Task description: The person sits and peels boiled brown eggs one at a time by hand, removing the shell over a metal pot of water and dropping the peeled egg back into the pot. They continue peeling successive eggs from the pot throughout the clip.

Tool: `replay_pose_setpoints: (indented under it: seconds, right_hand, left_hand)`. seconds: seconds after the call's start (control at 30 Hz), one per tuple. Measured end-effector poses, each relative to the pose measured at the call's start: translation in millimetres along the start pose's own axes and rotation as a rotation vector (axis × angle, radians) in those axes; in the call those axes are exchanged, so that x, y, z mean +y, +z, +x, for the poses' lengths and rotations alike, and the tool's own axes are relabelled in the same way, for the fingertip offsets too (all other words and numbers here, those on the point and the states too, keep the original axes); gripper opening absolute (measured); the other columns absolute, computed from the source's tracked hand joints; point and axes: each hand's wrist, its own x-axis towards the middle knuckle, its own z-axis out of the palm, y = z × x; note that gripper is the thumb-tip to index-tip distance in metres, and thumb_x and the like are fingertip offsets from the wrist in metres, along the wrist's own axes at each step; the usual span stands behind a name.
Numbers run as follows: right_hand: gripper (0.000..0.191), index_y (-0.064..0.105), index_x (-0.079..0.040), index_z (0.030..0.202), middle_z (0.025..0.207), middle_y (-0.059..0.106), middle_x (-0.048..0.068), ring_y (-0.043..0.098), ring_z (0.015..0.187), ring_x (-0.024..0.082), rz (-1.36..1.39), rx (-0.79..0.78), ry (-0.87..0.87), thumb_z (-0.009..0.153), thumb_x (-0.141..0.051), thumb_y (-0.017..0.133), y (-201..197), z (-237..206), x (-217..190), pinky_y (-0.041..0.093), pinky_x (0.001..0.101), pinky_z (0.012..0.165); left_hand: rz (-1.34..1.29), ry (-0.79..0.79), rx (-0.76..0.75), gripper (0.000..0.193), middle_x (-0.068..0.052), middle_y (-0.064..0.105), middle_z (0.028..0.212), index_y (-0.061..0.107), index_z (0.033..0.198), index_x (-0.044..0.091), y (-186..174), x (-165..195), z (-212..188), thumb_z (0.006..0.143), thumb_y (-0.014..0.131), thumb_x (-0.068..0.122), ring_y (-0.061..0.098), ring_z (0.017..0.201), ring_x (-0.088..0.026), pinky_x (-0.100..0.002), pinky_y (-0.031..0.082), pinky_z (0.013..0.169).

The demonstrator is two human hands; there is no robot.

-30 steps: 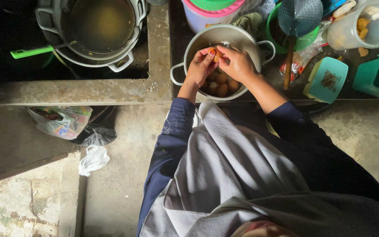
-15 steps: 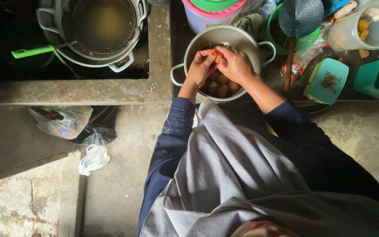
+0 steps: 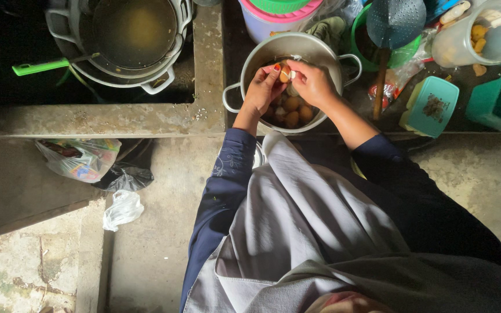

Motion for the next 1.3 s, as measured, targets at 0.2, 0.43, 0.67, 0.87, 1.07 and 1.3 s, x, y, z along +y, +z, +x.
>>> replay_pose_setpoints:
  seconds: [0.2, 0.43, 0.67, 0.87, 1.07, 1.3]
  right_hand:
    - [0.021, 0.073, -0.006, 0.118, 0.102, 0.078, 0.010, 0.074, 0.087, 0.017, 0.192, 0.014, 0.160, 0.100, -0.003, 0.064, 4, 5, 20, 0.056, 0.0277, 0.076]
    - [0.031, 0.070, -0.002, 0.128, 0.122, 0.071, 0.015, 0.072, 0.107, 0.027, 0.114, -0.044, -0.217, 0.098, -0.004, 0.075, -11, 4, -8, 0.058, 0.0346, 0.091]
    - [0.026, 0.071, -0.003, 0.125, 0.107, 0.071, 0.013, 0.073, 0.091, 0.027, 0.050, -0.112, -0.217, 0.099, -0.003, 0.074, -18, 18, -21, 0.058, 0.0331, 0.079]
    - [0.022, 0.071, -0.002, 0.123, 0.103, 0.070, 0.013, 0.072, 0.088, 0.029, -0.084, -0.052, -0.350, 0.101, -0.004, 0.074, -12, 14, -15, 0.058, 0.0370, 0.076]
    - [0.020, 0.071, -0.003, 0.119, 0.101, 0.069, 0.013, 0.070, 0.088, 0.033, -0.230, -0.016, -0.402, 0.099, -0.005, 0.072, -3, 13, -9, 0.057, 0.0397, 0.075]
    - [0.014, 0.070, -0.002, 0.117, 0.107, 0.071, 0.014, 0.070, 0.097, 0.032, -0.101, 0.060, -0.235, 0.103, -0.004, 0.066, -8, 13, 3, 0.057, 0.0415, 0.083]
  left_hand:
    - [0.027, -0.075, -0.004, 0.034, -0.008, 0.071, 0.110, 0.057, 0.123, 0.014, -4, 3, -1, 0.101, 0.057, 0.040, 0.072, 0.096, -0.020, -0.032, 0.061, 0.082]
    - [0.027, -0.129, -0.023, 0.037, -0.008, 0.073, 0.105, 0.060, 0.120, 0.011, -7, 7, -5, 0.103, 0.055, 0.044, 0.074, 0.091, -0.020, -0.030, 0.062, 0.077]
    - [0.119, -0.120, -0.031, 0.040, -0.005, 0.073, 0.100, 0.062, 0.117, 0.013, -6, 5, -2, 0.101, 0.056, 0.049, 0.073, 0.083, -0.015, -0.028, 0.061, 0.072]
    - [0.144, -0.138, -0.014, 0.042, -0.002, 0.071, 0.098, 0.063, 0.116, 0.013, -7, 6, -3, 0.100, 0.057, 0.052, 0.072, 0.082, -0.013, -0.027, 0.061, 0.071]
    - [0.179, -0.138, -0.007, 0.043, -0.003, 0.071, 0.097, 0.062, 0.116, 0.013, -9, 7, -3, 0.100, 0.057, 0.052, 0.071, 0.081, -0.013, -0.027, 0.061, 0.070]
    - [0.164, -0.161, -0.021, 0.043, -0.007, 0.074, 0.103, 0.063, 0.122, 0.014, -7, 6, -3, 0.100, 0.056, 0.051, 0.073, 0.082, -0.014, -0.026, 0.060, 0.069]
